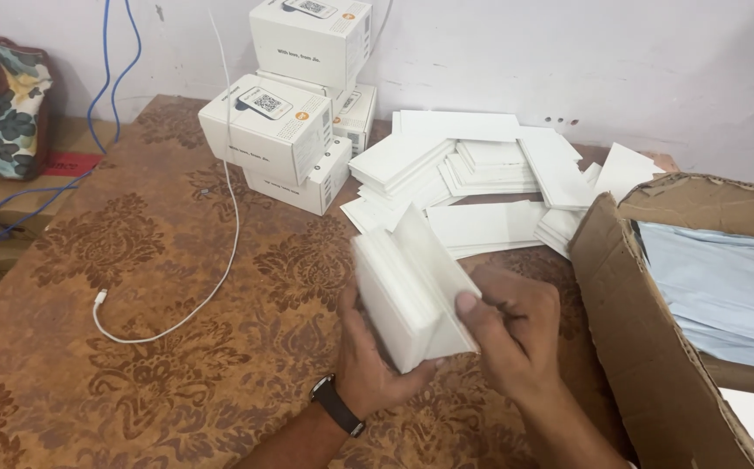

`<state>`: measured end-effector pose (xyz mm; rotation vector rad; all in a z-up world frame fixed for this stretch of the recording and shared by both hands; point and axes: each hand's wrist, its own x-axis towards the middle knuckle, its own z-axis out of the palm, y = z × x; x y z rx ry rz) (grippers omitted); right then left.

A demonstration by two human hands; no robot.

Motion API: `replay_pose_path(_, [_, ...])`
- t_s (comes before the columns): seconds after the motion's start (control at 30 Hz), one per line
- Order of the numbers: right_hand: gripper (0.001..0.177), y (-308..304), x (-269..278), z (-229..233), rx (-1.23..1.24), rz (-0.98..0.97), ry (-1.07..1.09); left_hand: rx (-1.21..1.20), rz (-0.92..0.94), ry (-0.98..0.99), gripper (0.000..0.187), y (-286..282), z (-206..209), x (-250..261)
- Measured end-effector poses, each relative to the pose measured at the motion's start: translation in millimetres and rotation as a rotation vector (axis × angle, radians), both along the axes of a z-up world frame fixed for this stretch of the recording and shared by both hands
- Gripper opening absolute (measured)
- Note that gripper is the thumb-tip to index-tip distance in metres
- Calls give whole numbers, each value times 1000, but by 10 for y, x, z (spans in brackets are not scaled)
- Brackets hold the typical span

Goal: The person repeatedly picks up white rectangular paper sheets from a pile on a table, aligns them into a neat stack, and places the stack into a cardboard box. The person continues this process, gathering more sheets and adding them to the stack in the box.

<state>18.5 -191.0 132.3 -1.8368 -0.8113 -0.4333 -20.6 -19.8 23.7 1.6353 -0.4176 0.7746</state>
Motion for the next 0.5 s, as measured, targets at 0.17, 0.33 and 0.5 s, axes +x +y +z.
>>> replay_pose_path(0.17, [35, -48, -119, 111, -164, 107, 92, 268, -19, 174, 34, 89, -189, 27])
replay_pose_path(0.33, [76, -33, -343, 467, -441, 102, 342, 333, -41, 160, 50, 115, -291, 103])
replay_pose_path(0.5, [100, -45, -536, 714, -350, 163, 0, 125, -61, 24, 108, 123, -67, -32])
